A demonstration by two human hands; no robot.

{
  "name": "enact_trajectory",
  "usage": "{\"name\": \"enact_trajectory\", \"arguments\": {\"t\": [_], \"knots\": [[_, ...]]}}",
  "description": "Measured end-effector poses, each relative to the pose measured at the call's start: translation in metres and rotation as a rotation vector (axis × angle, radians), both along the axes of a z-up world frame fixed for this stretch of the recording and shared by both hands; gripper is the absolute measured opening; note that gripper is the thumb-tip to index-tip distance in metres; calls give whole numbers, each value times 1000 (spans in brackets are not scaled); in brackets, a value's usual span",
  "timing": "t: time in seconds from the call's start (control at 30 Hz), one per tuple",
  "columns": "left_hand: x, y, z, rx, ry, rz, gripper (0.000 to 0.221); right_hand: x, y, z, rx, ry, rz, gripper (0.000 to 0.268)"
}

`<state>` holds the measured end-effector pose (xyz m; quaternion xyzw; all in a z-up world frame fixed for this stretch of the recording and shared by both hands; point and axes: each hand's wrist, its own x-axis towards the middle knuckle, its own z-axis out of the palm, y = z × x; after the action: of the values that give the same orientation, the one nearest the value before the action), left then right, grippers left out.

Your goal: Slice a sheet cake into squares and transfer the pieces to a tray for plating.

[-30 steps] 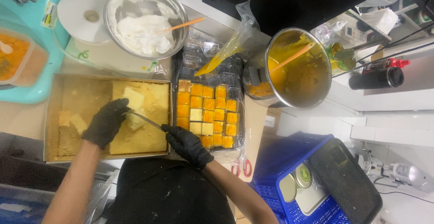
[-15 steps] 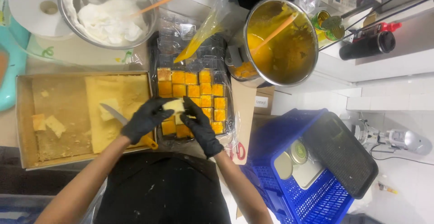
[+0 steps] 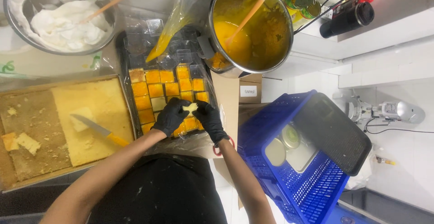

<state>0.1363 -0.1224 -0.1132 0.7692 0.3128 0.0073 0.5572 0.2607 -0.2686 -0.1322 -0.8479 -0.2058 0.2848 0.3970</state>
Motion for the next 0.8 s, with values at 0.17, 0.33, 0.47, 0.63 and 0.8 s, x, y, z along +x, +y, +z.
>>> {"name": "enact_trajectory", "arguments": {"t": [0.17,0.33,0.47,0.63,0.8], "knots": [[4,-6,-44,118,94,-40,36,12,-2,-3,-94,-71,139,36],[10,-11,-41,254,245,-188,40,10,4,46,150,188,217,36],[21,-23,-87,613,262,-266,42,3,4,17,3,3,152,34],[12,-24,-100,851,126,-325,43,1,-2,-20,157,-696,287,33],[16,-54,-167,669,-140,82,57,3,6,25,54,-433,483,29]]}}
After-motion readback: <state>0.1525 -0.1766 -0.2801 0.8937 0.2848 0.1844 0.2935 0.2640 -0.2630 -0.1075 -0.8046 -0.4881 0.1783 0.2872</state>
